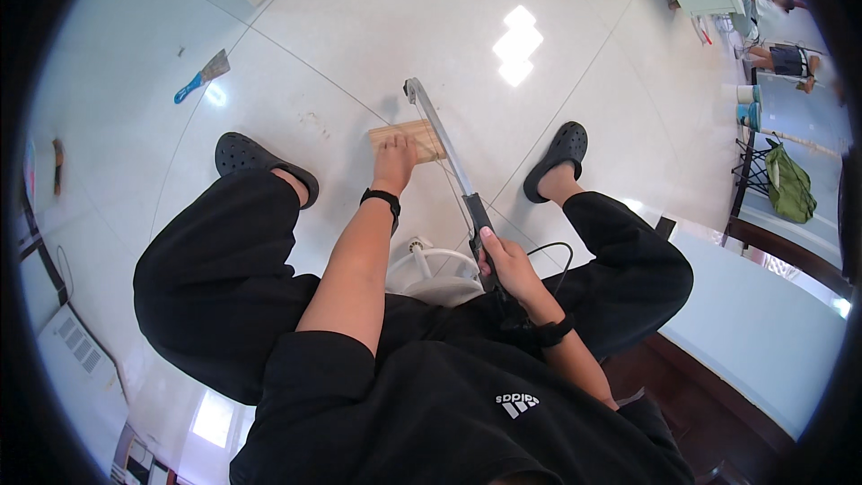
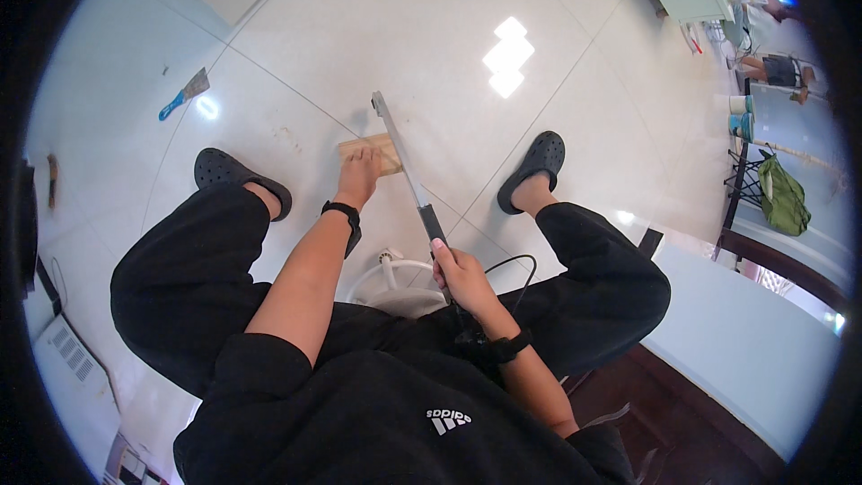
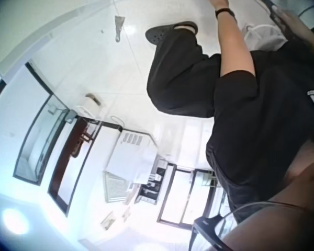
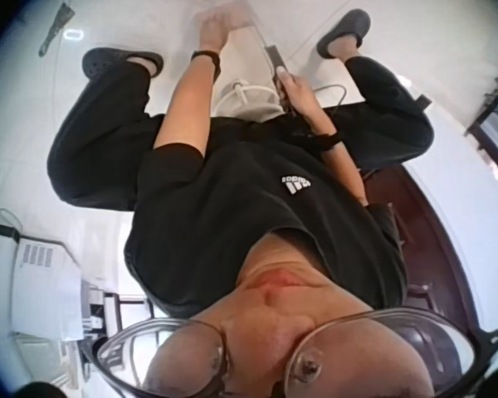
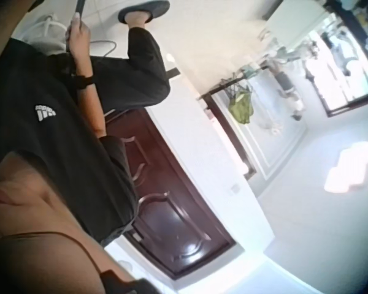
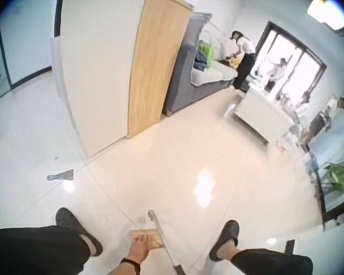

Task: The person uses a hacksaw to cut a small notch into a square piece of wood while holding it in place by hand.

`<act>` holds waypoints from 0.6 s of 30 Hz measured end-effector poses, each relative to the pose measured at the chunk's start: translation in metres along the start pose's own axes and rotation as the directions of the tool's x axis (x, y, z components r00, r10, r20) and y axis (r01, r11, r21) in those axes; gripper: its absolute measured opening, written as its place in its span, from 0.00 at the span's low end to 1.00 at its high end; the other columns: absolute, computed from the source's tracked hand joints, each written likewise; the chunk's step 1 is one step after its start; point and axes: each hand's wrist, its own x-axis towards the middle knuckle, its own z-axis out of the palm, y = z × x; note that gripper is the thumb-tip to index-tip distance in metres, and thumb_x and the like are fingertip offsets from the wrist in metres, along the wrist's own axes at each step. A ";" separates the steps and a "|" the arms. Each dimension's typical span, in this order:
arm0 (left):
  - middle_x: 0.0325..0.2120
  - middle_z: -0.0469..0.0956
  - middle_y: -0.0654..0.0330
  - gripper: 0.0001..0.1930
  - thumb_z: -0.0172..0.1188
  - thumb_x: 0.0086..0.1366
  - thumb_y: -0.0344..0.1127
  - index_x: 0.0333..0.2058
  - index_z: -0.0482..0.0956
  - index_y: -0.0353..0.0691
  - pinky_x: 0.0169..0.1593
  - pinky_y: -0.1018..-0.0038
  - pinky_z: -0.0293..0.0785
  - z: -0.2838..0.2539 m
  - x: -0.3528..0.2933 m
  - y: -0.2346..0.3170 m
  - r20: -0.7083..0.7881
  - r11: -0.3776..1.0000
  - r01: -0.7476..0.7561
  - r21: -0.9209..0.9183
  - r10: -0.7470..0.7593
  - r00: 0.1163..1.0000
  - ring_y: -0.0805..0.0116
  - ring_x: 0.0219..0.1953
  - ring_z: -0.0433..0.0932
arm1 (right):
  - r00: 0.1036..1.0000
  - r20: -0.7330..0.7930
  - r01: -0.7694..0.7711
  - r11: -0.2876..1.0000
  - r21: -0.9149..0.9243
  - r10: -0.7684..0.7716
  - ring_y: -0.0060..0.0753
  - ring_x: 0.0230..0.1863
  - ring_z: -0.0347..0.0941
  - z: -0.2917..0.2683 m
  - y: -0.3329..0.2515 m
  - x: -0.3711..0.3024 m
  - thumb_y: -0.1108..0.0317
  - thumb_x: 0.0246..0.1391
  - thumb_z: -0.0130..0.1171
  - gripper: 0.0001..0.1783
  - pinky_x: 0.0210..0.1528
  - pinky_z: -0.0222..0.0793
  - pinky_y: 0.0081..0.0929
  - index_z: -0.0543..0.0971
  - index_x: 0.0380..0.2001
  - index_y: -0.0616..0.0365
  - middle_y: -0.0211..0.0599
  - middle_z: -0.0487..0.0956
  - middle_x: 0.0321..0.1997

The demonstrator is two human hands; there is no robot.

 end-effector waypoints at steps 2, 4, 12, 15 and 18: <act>0.36 0.75 0.54 0.16 0.54 0.55 0.28 0.45 0.73 0.36 0.45 0.67 0.74 -0.002 0.001 0.001 0.008 1.000 0.001 -0.022 -0.001 1.000 0.58 0.41 0.76 | 1.000 -0.008 -0.008 1.000 0.009 0.008 0.23 0.20 0.63 -0.001 0.002 0.000 0.43 0.62 0.42 0.32 0.27 0.60 0.22 0.71 0.18 0.61 0.29 0.68 0.16; 0.36 0.75 0.54 0.17 0.55 0.55 0.27 0.45 0.73 0.36 0.45 0.67 0.74 -0.004 0.002 0.001 0.022 0.999 0.007 -0.041 -0.006 1.000 0.58 0.41 0.76 | 1.000 -0.008 -0.013 0.999 0.029 0.013 0.23 0.20 0.63 -0.002 0.005 0.002 0.43 0.62 0.42 0.32 0.27 0.60 0.22 0.71 0.18 0.61 0.29 0.68 0.16; 0.36 0.74 0.55 0.17 0.57 0.53 0.28 0.44 0.74 0.39 0.47 0.67 0.72 -0.003 0.006 -0.002 0.120 0.993 0.044 -0.108 -0.031 0.992 0.58 0.42 0.75 | 1.000 0.011 0.009 0.996 0.085 -0.010 0.23 0.20 0.63 -0.002 0.014 0.002 0.42 0.62 0.42 0.33 0.27 0.61 0.22 0.71 0.18 0.60 0.29 0.68 0.16; 0.39 0.74 0.55 0.19 0.56 0.54 0.28 0.47 0.72 0.38 0.51 0.64 0.69 -0.005 0.002 -0.003 0.113 0.982 0.001 -0.188 0.021 0.993 0.55 0.46 0.73 | 1.000 0.012 -0.027 0.991 0.128 0.025 0.23 0.19 0.63 0.001 0.012 -0.001 0.42 0.62 0.42 0.32 0.26 0.61 0.22 0.71 0.18 0.59 0.29 0.68 0.16; 0.46 0.71 0.53 0.22 0.53 0.55 0.27 0.51 0.69 0.38 0.54 0.59 0.66 0.006 -0.005 -0.008 0.171 0.976 0.017 -0.218 0.021 0.985 0.52 0.52 0.68 | 0.999 0.043 -0.005 0.996 0.091 0.001 0.23 0.18 0.65 0.002 0.013 0.000 0.40 0.61 0.42 0.32 0.25 0.62 0.22 0.72 0.18 0.58 0.29 0.69 0.16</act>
